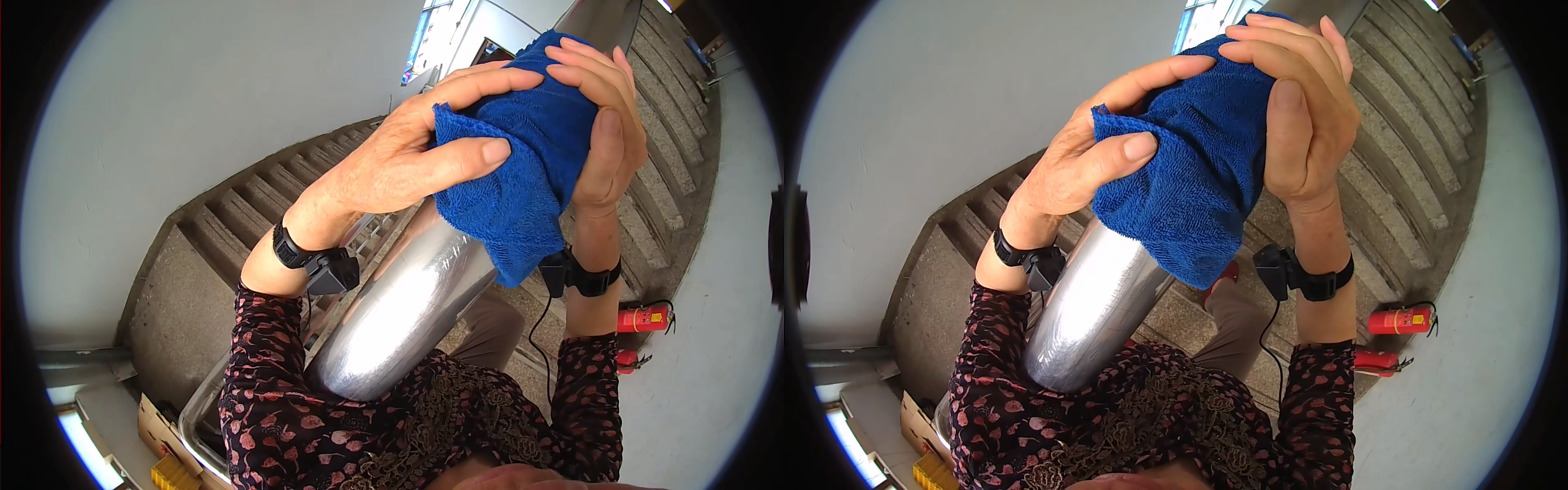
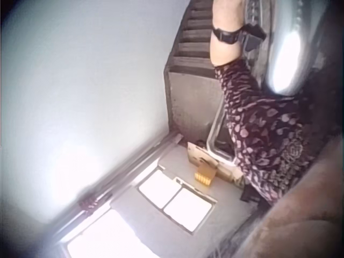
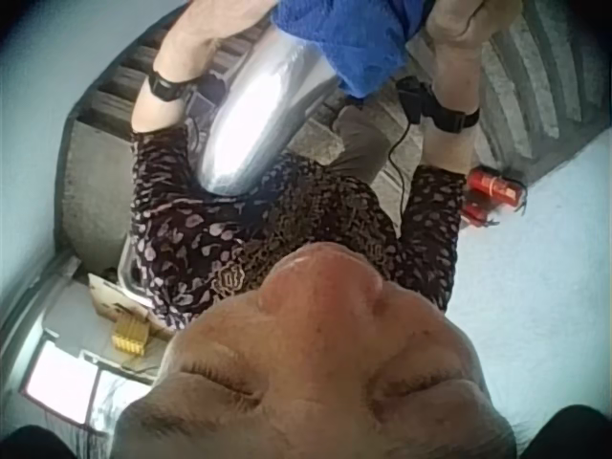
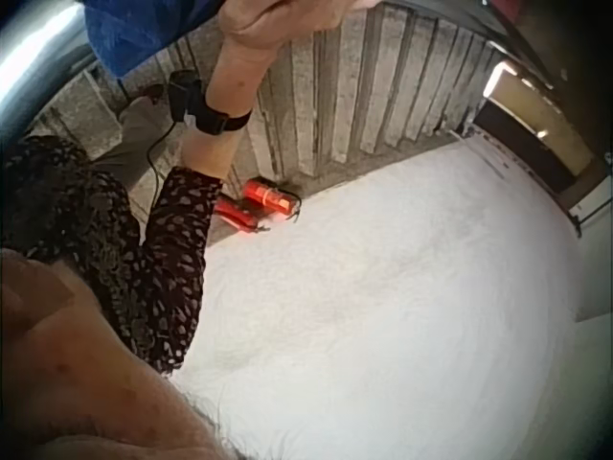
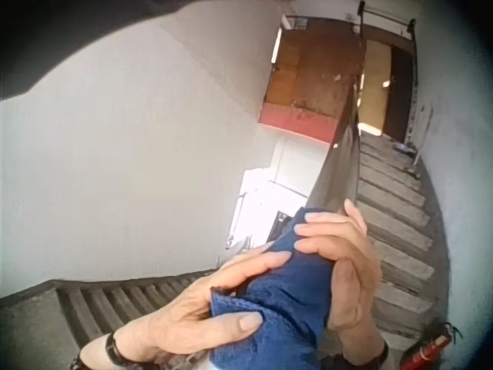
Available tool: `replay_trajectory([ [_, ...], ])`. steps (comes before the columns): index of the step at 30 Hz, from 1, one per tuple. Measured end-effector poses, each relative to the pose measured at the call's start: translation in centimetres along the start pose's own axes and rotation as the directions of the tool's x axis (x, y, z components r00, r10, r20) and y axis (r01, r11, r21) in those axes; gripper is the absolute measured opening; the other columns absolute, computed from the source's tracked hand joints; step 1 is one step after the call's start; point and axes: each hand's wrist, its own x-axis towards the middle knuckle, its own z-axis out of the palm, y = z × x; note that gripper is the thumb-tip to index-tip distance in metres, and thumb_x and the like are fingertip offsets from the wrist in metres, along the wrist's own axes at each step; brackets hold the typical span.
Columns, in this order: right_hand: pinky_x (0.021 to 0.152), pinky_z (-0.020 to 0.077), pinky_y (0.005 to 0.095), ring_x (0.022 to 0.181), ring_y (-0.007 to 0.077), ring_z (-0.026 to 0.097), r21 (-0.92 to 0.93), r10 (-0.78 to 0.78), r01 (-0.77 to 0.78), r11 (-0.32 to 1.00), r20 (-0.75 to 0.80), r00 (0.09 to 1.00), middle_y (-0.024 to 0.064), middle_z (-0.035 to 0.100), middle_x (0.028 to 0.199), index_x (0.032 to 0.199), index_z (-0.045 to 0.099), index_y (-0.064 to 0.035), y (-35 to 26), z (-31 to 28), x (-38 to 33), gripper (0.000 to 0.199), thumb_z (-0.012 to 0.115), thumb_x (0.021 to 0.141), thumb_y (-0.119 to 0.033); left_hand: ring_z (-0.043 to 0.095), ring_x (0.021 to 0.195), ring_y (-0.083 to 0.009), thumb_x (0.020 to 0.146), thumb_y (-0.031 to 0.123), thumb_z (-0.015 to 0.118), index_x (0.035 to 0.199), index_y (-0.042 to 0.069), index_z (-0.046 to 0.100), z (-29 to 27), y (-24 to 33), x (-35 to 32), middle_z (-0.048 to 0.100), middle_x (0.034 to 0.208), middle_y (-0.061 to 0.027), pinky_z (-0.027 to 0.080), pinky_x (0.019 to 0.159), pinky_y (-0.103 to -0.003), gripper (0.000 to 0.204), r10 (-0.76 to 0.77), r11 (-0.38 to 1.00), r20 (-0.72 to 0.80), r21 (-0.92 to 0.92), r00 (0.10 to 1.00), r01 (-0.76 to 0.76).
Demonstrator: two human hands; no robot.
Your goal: The person wipes a metal handrail with a blue cloth, moving it along the length and around the circumference of the rail. They then fold and reposition the cloth to continue wiping different sections of the handrail.
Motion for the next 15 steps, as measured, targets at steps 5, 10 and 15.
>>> replay_trajectory([
  [5, 0.110, 0.0248, 0.0507, 0.108, 0.0256, 0.064, 0.103, 0.009, 0.000, 0.995, -0.082, 0.997, 0.0082, 0.071, 0.104, 0.096, 0.071, -0.0063, 0.14, 0.34, 0.06, 0.039, 0.035, 0.096, -0.019, 0.045, 0.130, -0.0288, 0.091, 0.031, 0.063, 0.140, 0.013, 0.050, 0.01, -0.02, -0.08, 0.045, 0.142, -0.0170, 0.036, 0.108, -0.041, 0.053, -0.001, 1.000, -0.008, 0.023, 1.000, 0.002],
  [10, 0.111, 0.0258, 0.0509, 0.109, 0.0276, 0.063, 0.049, 0.011, -0.008, 0.999, -0.045, 0.999, 0.0103, 0.070, 0.106, 0.097, 0.069, -0.0040, -0.06, -0.03, 0.04, 0.044, 0.030, 0.098, -0.023, 0.044, 0.130, -0.0290, 0.091, 0.031, 0.063, 0.140, 0.013, 0.050, -0.02, -0.14, -0.01, 0.044, 0.142, -0.0177, 0.036, 0.108, -0.042, 0.054, 0.009, 0.999, 0.005, 0.033, 1.000, -0.009],
  [15, 0.113, 0.0264, 0.0511, 0.112, 0.0294, 0.062, 0.015, 0.025, -0.025, 1.000, -0.005, 1.000, 0.0123, 0.069, 0.109, 0.099, 0.068, -0.0021, -0.22, -0.20, 0.04, 0.050, 0.025, 0.100, -0.027, 0.044, 0.130, -0.0292, 0.091, 0.032, 0.063, 0.140, 0.013, 0.050, 0.00, -0.20, -0.08, 0.044, 0.142, -0.0181, 0.036, 0.108, -0.042, 0.054, 0.006, 1.000, 0.009, 0.023, 1.000, -0.007],
])
